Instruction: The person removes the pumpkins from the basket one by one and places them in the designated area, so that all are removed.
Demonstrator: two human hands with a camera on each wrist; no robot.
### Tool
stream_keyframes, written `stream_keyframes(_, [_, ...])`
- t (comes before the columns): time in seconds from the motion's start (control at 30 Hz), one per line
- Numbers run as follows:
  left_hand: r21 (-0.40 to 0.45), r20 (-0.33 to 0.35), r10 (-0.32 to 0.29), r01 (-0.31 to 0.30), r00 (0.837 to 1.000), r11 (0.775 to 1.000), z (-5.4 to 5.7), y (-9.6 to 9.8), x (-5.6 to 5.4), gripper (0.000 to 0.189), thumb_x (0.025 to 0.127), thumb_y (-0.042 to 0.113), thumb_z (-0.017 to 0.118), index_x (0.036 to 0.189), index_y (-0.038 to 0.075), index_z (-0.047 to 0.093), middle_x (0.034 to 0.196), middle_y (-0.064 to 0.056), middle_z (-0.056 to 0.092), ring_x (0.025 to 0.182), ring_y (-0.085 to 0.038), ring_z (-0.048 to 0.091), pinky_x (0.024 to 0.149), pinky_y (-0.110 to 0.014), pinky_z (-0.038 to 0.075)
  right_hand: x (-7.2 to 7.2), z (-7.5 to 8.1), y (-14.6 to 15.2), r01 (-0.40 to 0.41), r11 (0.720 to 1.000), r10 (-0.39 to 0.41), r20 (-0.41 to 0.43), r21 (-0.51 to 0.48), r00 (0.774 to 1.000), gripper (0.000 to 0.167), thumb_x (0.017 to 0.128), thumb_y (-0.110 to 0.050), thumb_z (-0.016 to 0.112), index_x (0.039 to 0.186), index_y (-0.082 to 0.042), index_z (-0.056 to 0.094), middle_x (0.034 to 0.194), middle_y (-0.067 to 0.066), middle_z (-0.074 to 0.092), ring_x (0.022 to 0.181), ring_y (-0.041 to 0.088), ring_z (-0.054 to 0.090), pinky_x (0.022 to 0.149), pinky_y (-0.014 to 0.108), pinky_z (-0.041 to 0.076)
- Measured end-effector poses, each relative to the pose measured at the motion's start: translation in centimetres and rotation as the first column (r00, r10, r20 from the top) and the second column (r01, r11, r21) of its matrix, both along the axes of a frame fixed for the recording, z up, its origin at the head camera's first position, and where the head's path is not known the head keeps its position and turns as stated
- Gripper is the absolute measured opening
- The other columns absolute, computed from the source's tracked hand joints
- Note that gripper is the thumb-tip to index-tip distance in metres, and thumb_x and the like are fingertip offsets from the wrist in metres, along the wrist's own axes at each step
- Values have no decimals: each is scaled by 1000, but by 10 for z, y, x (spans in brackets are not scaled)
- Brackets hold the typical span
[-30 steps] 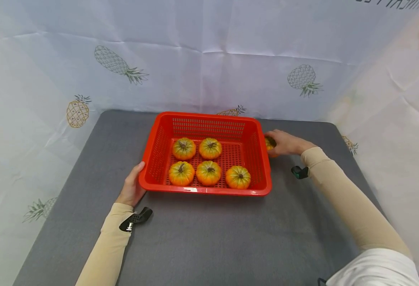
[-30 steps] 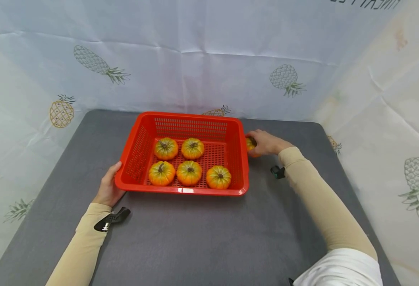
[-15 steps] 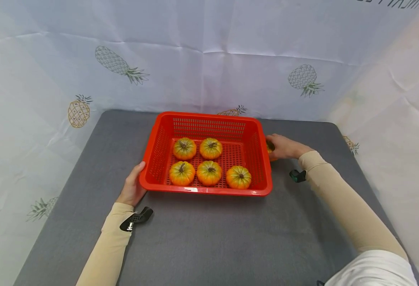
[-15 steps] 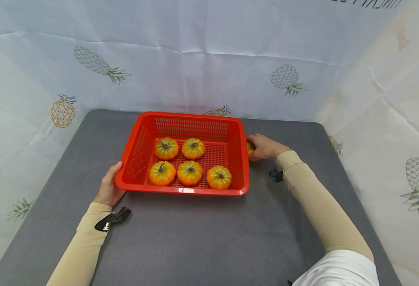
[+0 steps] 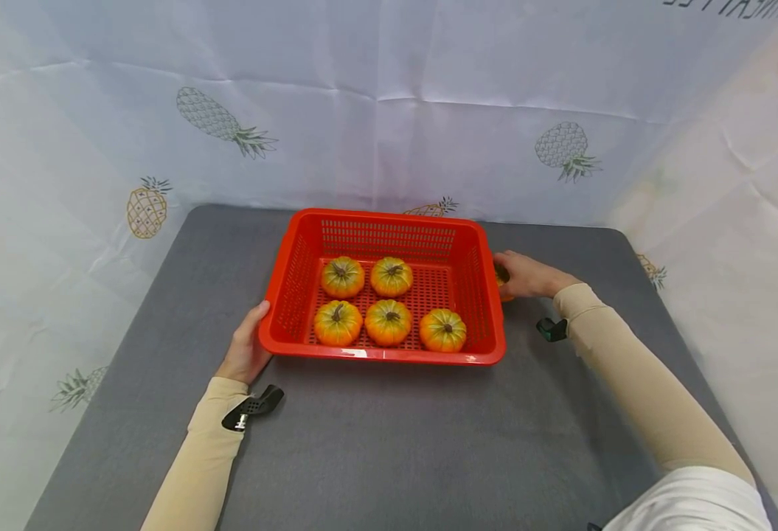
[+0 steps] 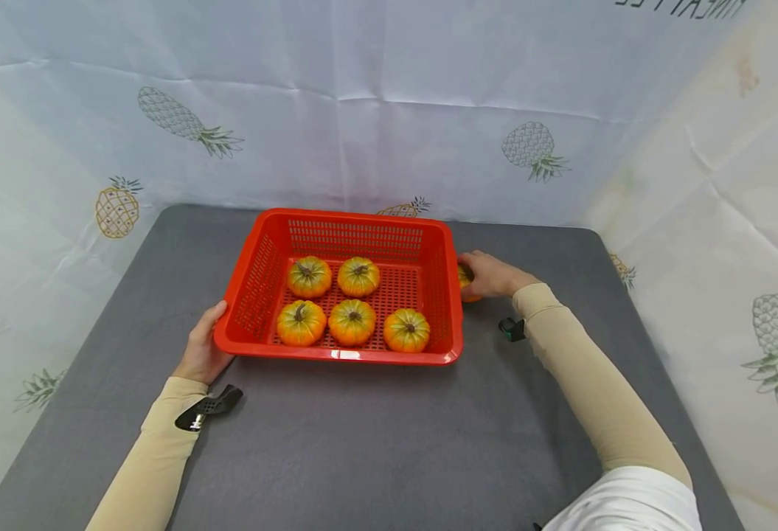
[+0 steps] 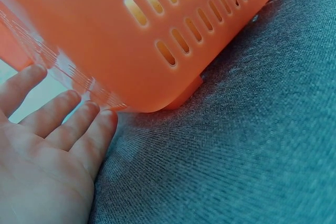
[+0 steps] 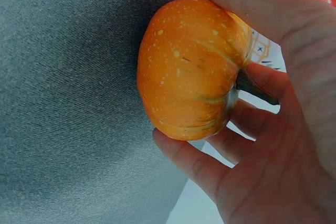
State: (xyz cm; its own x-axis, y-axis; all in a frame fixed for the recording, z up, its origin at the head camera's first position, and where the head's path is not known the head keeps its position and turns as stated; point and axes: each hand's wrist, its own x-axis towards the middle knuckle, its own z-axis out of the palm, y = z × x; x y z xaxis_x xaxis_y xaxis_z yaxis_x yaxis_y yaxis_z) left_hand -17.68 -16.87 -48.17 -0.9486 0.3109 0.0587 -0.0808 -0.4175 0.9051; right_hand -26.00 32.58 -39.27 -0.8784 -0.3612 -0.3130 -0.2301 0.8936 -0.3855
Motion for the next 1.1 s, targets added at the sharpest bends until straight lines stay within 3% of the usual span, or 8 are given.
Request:
stream_keyframes(0.5, [-17, 22, 2, -2, 1000, 1000, -2, 0, 3, 35, 107, 39, 38, 127, 17, 55, 111, 6, 67, 100, -9, 63, 89, -26, 52, 1, -7, 3, -7, 1000, 7, -10, -3, 1000, 54, 89, -23, 75, 133, -1, 53, 115, 16, 57, 101, 29, 51, 88, 44, 47])
stream_keyframes(1.1, [-23, 26, 8, -8, 1000, 1000, -2, 0, -1, 38, 106, 41, 41, 129, 15, 54, 111, 4, 67, 99, -10, 63, 89, -27, 53, 3, 4, 2, -19, 1000, 19, -13, 3, 1000, 60, 88, -24, 77, 136, 1, 51, 119, 19, 57, 106, 32, 50, 91, 49, 48])
